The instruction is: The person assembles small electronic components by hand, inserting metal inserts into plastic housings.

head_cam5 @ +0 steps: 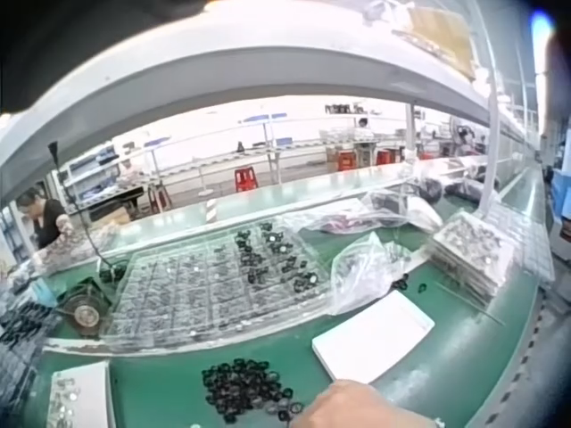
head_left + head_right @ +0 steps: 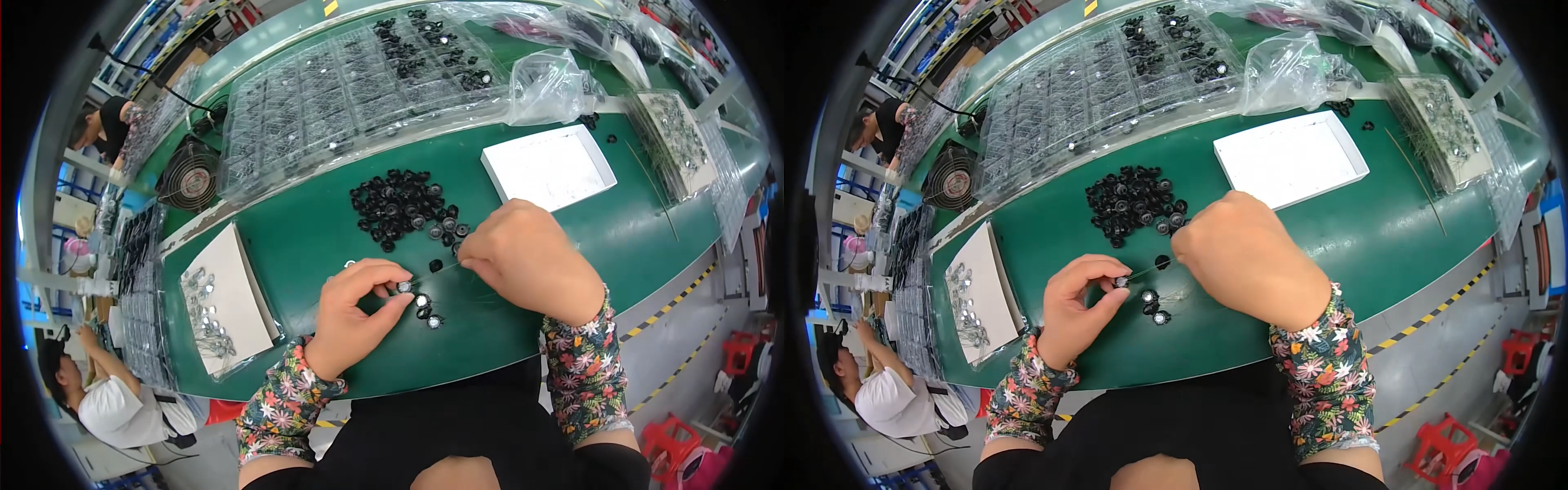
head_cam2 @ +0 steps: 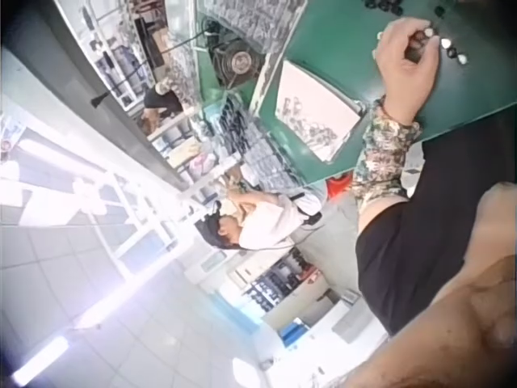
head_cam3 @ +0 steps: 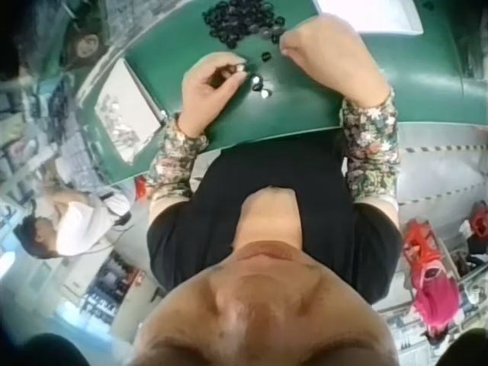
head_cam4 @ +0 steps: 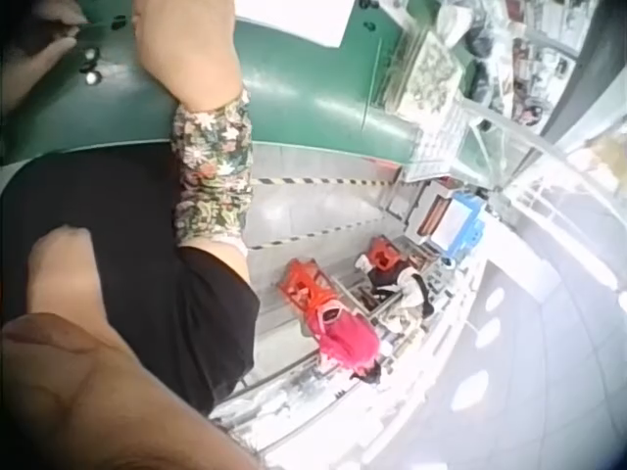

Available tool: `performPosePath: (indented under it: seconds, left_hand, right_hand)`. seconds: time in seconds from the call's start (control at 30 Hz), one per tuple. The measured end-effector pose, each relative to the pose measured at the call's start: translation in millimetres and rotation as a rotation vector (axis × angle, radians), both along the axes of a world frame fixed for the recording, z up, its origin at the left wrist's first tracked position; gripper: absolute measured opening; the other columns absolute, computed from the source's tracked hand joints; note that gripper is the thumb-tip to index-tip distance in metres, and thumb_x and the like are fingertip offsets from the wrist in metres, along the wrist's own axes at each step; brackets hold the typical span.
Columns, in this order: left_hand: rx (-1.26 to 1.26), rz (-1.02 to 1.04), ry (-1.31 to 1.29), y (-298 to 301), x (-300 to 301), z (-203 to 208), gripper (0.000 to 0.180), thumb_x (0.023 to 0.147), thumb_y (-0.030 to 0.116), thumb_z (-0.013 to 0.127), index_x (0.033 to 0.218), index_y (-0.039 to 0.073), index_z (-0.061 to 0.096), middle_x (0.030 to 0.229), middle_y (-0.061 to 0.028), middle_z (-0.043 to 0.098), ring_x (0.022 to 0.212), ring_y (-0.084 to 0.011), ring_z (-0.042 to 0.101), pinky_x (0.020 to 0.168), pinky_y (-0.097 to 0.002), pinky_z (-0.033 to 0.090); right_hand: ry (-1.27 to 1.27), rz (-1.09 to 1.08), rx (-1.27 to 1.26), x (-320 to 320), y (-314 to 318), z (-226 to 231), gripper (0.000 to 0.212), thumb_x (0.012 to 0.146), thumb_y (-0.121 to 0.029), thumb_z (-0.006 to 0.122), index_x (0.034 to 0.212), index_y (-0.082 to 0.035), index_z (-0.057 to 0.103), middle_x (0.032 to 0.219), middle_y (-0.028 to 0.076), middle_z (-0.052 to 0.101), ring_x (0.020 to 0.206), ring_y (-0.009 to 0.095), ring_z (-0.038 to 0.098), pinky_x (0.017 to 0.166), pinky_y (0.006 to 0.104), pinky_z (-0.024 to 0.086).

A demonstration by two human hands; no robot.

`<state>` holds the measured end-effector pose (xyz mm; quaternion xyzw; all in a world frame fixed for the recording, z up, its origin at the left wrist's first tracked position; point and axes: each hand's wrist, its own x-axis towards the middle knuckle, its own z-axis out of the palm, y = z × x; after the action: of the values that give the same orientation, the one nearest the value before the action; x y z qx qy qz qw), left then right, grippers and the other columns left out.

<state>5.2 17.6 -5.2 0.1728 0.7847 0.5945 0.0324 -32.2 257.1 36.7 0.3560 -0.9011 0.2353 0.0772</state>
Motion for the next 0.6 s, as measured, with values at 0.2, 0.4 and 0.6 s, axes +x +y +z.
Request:
performPosePath:
  seconds: [0.2, 0.4, 0.6]
  left_hand:
    - [-0.324, -0.058, 0.267, 14, 1, 1, 0.023, 0.076, 0.005, 0.074, 0.098, 0.006, 0.068, 0.092, -0.0077, 0.065, 0.086, -0.0271, 0.06, 0.077, -0.0363, 0.047]
    - [-0.514, -0.103, 0.305, 13, 1, 3, 0.022, 0.076, 0.007, 0.075, 0.097, 0.007, 0.069, 0.095, -0.0062, 0.066, 0.091, -0.0252, 0.06, 0.085, -0.0359, 0.042]
    - [-0.527, -0.143, 0.291, 10, 2, 8, 0.024, 0.076, 0.007, 0.074, 0.1, 0.008, 0.07, 0.094, -0.0057, 0.067, 0.091, -0.0242, 0.06, 0.087, -0.036, 0.041]
  right_hand:
    - [-0.058, -0.113, 0.097, 7, 14, 3, 0.01, 0.075, -0.012, 0.066, 0.066, -0.009, 0.07, 0.063, 0.01, 0.064, 0.067, 0.028, 0.063, 0.067, 0.0383, 0.047]
    - [-0.087, -0.176, 0.165, 5, 11, 1, 0.005, 0.072, -0.008, 0.07, 0.077, -0.007, 0.071, 0.077, 0.005, 0.068, 0.079, 0.025, 0.064, 0.074, 0.0371, 0.047]
    - [0.02, -0.026, 0.02, 0, -14, -15, 0.013, 0.067, -0.004, 0.074, 0.076, -0.008, 0.065, 0.082, 0.003, 0.06, 0.081, 0.024, 0.057, 0.075, 0.0366, 0.045]
